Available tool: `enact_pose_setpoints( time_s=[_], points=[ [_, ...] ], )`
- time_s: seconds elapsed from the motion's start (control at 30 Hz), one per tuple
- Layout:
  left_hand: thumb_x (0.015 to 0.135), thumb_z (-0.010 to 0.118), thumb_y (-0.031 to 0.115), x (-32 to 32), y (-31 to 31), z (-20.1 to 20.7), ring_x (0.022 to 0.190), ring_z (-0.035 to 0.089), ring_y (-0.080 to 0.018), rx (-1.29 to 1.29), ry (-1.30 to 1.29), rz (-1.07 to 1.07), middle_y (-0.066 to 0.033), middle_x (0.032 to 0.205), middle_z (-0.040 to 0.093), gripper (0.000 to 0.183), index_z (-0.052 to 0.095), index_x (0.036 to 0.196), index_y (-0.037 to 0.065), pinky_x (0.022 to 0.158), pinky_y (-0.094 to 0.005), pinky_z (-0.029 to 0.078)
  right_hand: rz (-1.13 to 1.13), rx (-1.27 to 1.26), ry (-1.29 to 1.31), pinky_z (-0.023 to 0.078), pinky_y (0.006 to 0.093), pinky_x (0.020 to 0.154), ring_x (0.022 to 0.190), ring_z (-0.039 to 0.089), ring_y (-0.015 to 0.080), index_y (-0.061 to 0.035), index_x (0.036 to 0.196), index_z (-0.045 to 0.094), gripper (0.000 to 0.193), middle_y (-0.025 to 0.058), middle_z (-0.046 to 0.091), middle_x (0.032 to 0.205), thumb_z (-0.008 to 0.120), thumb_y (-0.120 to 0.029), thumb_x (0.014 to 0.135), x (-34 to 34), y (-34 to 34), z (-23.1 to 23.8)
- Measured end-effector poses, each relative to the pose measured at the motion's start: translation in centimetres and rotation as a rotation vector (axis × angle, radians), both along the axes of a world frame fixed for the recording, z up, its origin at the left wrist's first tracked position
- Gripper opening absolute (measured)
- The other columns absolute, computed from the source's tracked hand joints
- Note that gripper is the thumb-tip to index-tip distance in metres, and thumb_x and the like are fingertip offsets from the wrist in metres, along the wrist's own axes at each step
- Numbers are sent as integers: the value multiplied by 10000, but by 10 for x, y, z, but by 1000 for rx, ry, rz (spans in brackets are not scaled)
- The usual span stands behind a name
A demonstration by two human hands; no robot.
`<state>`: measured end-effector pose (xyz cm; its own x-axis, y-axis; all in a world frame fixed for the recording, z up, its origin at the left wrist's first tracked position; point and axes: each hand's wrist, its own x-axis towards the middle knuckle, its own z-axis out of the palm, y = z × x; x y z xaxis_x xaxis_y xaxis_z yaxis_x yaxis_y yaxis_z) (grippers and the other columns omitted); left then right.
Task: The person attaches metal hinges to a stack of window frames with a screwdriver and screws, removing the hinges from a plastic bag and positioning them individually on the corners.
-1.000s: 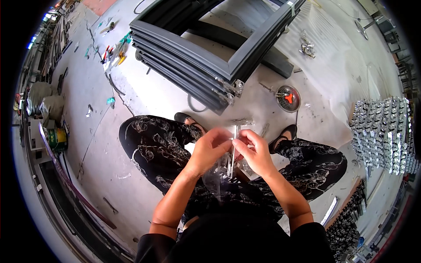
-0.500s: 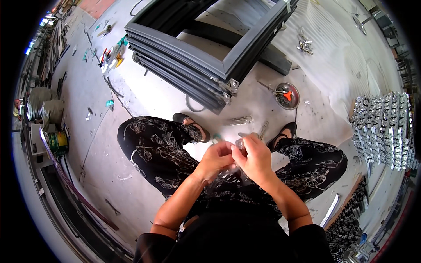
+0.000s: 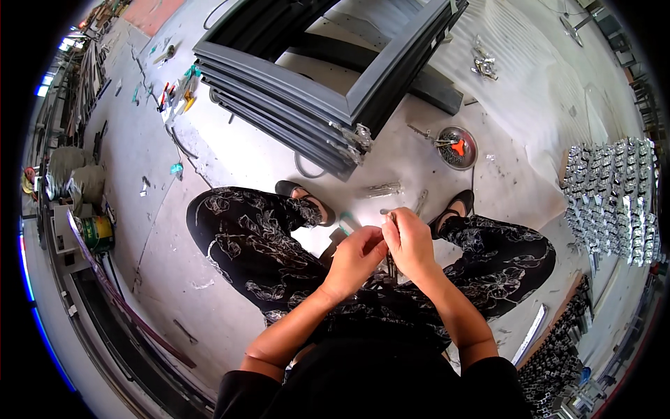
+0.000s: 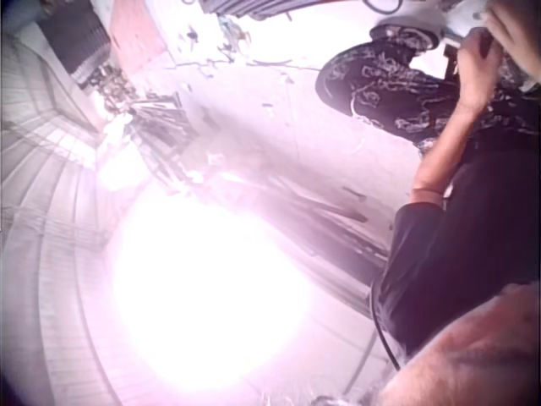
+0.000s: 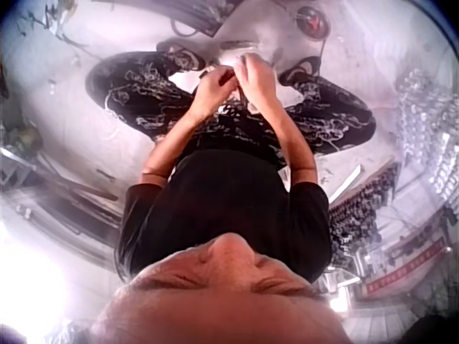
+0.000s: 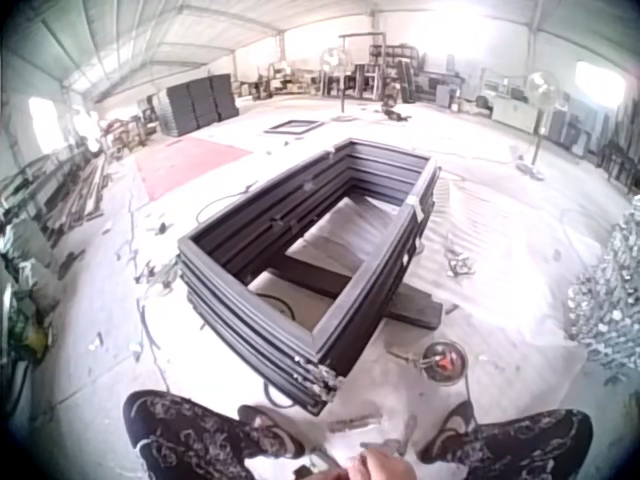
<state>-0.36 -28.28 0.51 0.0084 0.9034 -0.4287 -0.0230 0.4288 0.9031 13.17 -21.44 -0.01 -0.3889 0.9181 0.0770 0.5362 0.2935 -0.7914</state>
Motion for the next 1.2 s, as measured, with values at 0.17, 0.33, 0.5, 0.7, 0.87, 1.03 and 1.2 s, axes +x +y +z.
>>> enact_pose_setpoints(
  time_s=[0.17, 0.33, 0.5, 0.7, 0.87, 1.03, 1.2],
  points=[
    [955, 634, 159, 7, -1, 8, 847, 634, -245, 136, 269, 8, -144, 959, 631, 232, 586, 1107, -10, 746, -344, 506, -36, 34, 65, 472, 458, 612, 674, 588, 390, 3, 835, 579, 182, 175, 599, 770, 600, -151, 929, -1, -3, -2],
    [943, 647, 159, 16, -6, 2, 861, 639, -262, 177, 287, 83, -151, 964, 629, 236, 581, 1094, -10, 741, -356, 512, -36, 14, 102, 468, 460, 607, 681, 591, 393, 6, 845, 580, 172, 179, 607, 777, 585, -141, 934, 1, -4, -8],
    [899, 681, 136, 16, -5, 1, 801, 633, -265, 228, 373, 103, -147, 911, 630, 221, 591, 1046, -3, 703, -353, 512, -56, -114, -3, 458, 490, 625, 693, 573, 435, 16, 794, 568, 265, 221, 600, 750, 555, -198, 951, -1, 2, -14],
    [818, 700, 83, 17, -8, -1, 663, 617, -183, 244, 555, 140, -95, 800, 636, 190, 622, 975, 11, 639, -300, 509, -21, -263, -85, 457, 502, 656, 717, 576, 461, 34, 722, 568, 377, 261, 593, 719, 520, -263, 950, -4, 4, -30],
    [815, 689, 19, 10, -11, 5, 699, 634, -153, 252, 449, 192, -76, 811, 640, 183, 630, 988, 12, 642, -284, 515, -85, -333, -99, 450, 513, 671, 720, 581, 468, 37, 706, 585, 448, 267, 603, 743, 480, -336, 932, -6, 6, -61],
    [835, 697, 30, 5, -20, 8, 743, 669, -172, 295, 338, 254, -92, 881, 657, 217, 645, 1046, 19, 674, -286, 526, -246, -238, -91, 447, 507, 645, 689, 586, 449, 34, 677, 590, 455, 257, 593, 693, 484, -329, 929, 9, 23, -85],
    [884, 664, 10, 11, -30, 2, 795, 663, -130, 262, 170, 341, -72, 926, 654, 189, 651, 1073, 18, 702, -257, 528, -373, -134, -163, 453, 516, 657, 680, 592, 462, 40, 665, 613, 475, 269, 602, 693, 479, -328, 934, 29, 40, -107]
  ],
)
